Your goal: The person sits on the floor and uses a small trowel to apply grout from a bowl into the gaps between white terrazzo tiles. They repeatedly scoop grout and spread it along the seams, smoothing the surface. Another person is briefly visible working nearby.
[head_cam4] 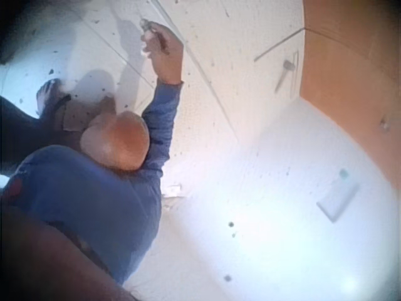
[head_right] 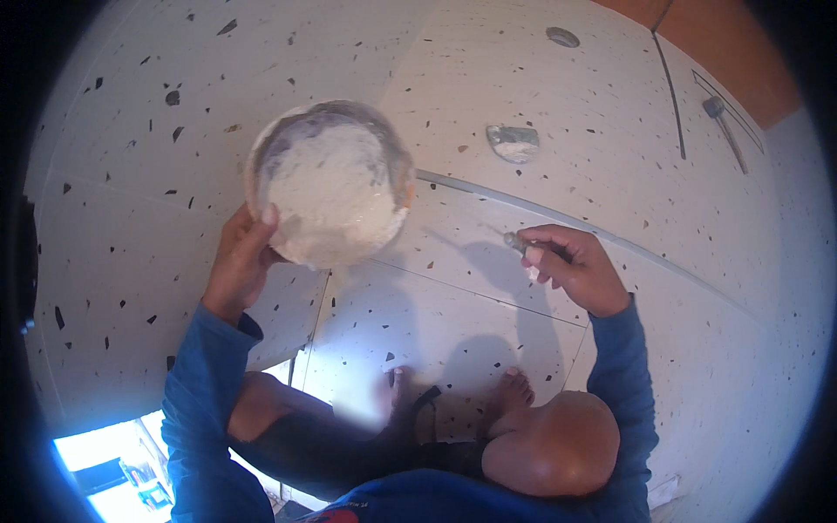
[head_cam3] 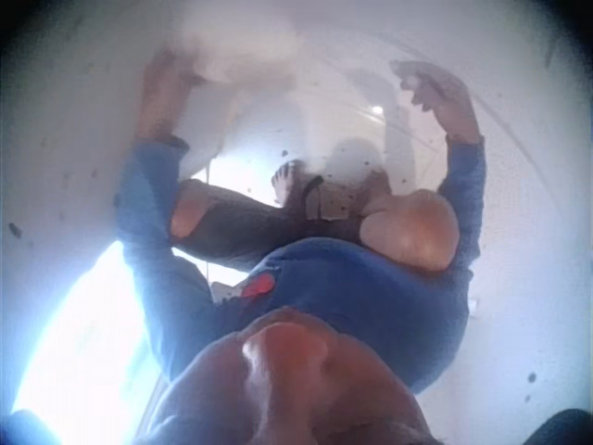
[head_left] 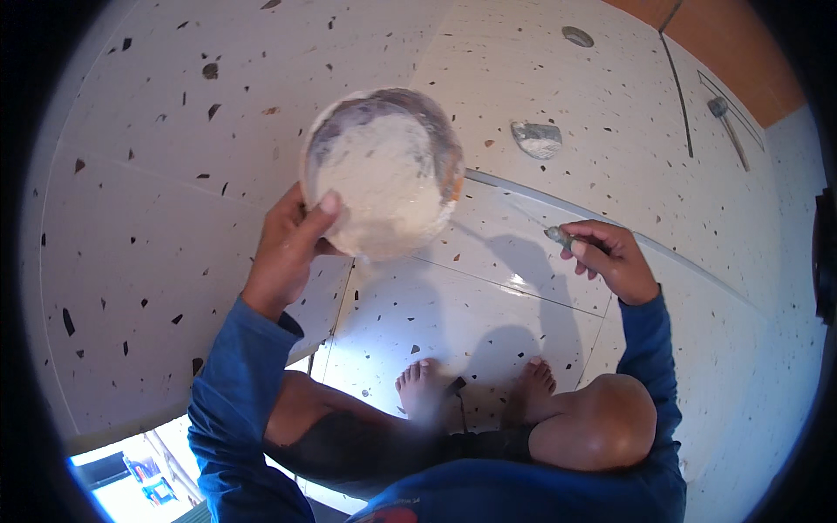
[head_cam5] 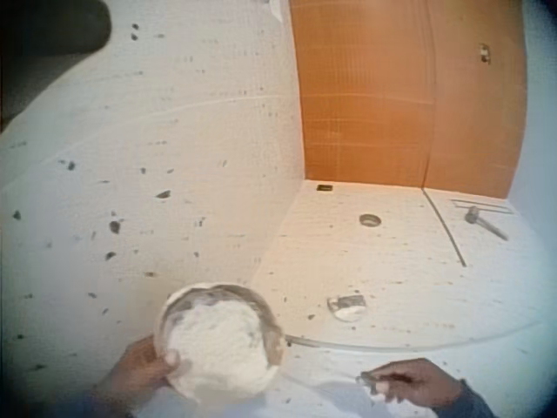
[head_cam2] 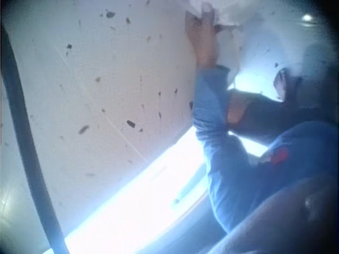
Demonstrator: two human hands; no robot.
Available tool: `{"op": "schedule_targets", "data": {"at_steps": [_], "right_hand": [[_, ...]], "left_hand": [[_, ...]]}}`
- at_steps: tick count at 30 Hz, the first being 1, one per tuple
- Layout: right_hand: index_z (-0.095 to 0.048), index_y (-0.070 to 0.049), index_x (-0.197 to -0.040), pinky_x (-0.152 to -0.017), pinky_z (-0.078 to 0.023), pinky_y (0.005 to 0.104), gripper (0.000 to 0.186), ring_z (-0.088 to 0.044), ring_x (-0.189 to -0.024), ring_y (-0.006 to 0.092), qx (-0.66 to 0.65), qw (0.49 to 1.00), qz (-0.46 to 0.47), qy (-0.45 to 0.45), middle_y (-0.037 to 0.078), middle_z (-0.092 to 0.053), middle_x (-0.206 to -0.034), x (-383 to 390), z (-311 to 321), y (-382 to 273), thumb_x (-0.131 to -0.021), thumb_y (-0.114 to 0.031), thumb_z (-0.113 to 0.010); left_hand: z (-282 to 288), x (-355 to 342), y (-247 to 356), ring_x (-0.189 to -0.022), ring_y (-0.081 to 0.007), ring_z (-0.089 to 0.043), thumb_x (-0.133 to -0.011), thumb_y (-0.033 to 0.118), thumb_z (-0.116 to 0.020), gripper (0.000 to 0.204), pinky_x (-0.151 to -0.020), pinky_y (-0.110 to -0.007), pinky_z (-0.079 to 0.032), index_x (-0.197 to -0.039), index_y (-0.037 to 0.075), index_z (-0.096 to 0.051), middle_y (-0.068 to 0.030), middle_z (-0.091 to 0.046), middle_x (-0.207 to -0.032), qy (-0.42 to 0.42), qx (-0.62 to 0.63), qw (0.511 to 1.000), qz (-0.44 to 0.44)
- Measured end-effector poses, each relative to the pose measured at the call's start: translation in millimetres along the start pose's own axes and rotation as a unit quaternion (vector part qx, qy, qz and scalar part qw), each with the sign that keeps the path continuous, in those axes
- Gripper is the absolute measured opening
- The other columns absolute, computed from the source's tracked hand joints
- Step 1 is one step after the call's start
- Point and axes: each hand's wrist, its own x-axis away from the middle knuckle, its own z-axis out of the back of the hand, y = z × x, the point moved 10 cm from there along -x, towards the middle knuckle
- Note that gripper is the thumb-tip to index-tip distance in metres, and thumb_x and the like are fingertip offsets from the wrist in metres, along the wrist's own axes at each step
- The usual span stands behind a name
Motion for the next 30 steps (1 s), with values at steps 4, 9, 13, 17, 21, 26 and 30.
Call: {"op": "schedule_targets", "data": {"at_steps": [4,9,13,17,21,26,30], "right_hand": [[-0.065,-0.002,-0.118,-0.061,-0.047,0.0235,0.03,-0.059,-0.073,0.0087,0.017,0.986,0.029,-0.163,0.008,-0.068,-0.093,2.7,-69.9,-60.4,-0.092,-0.015,-0.063],[-0.065,0.0,-0.116,-0.077,-0.048,0.0254,0.027,-0.061,-0.085,0.0115,0.052,0.97,0.105,-0.214,0.01,-0.069,-0.101,6.8,-98.2,-85.9,-0.092,-0.013,-0.063],[-0.065,0.0,-0.116,-0.086,-0.047,0.0268,0.028,-0.062,-0.093,0.0137,0.047,0.968,0.134,-0.208,0.01,-0.07,-0.102,8.2,-104.1,-85.5,-0.091,-0.011,-0.064],[-0.066,-0.001,-0.116,-0.087,-0.047,0.0273,0.028,-0.063,-0.095,0.0143,0.059,0.964,0.125,-0.228,0.011,-0.07,-0.104,11.1,-110.1,-84.2,-0.09,-0.01,-0.065],[-0.067,-0.001,-0.115,-0.09,-0.047,0.0289,0.028,-0.063,-0.098,0.0156,0.102,0.953,0.138,-0.249,0.011,-0.071,-0.105,15.0,-105.2,-79.8,-0.089,-0.01,-0.066],[-0.067,-0.002,-0.116,-0.076,-0.05,0.0261,0.028,-0.064,-0.082,0.0132,0.055,0.965,0.084,-0.243,0.01,-0.071,-0.097,14.6,-91.5,-64.1,-0.09,-0.013,-0.067],[-0.066,-0.002,-0.117,-0.059,-0.048,0.0224,0.029,-0.058,-0.065,0.0079,-0.017,0.975,0.001,-0.222,0.008,-0.07,-0.088,17.0,-74.3,-46.9,-0.092,-0.015,-0.064]], "left_hand": [[-10.8,2.8,-12.5,-0.095,-0.0241,-0.067,-0.089,0.049,-0.063,0.068,-0.073,-0.034,-0.059,-0.128,-0.006,-0.05,-0.0191,-0.064,-0.106,-0.042,-0.037,0.998,0.017],[-36.9,3.9,-13.9,-0.098,-0.0263,-0.066,-0.089,0.053,-0.06,0.075,-0.077,-0.037,-0.058,-0.131,-0.007,-0.046,-0.0205,-0.062,-0.111,-0.088,-0.078,0.991,0.058],[-44.5,10.1,-15.8,-0.101,-0.0272,-0.065,-0.09,0.054,-0.058,0.076,-0.077,-0.038,-0.058,-0.133,-0.007,-0.045,-0.021,-0.061,-0.113,-0.124,-0.085,0.986,0.077],[-45.1,13.5,-17.5,-0.1,-0.0291,-0.066,-0.09,0.056,-0.057,0.077,-0.074,-0.038,-0.059,-0.131,-0.009,-0.046,-0.0226,-0.062,-0.113,-0.121,-0.103,0.982,0.105],[-43.8,15.0,-18.9,-0.1,-0.0314,-0.066,-0.09,0.057,-0.057,0.078,-0.073,-0.039,-0.059,-0.129,-0.01,-0.047,-0.0242,-0.062,-0.113,-0.111,-0.108,0.982,0.111],[-38.4,15.9,-19.5,-0.101,-0.032,-0.066,-0.09,0.057,-0.056,0.078,-0.073,-0.04,-0.06,-0.13,-0.01,-0.047,-0.0246,-0.062,-0.113,-0.101,-0.12,0.982,0.107],[-23.6,13.3,-11.4,-0.099,-0.0282,-0.066,-0.089,0.057,-0.058,0.075,-0.072,-0.039,-0.06,-0.13,-0.006,-0.05,-0.0211,-0.063,-0.111,-0.062,-0.13,0.985,0.094]]}}
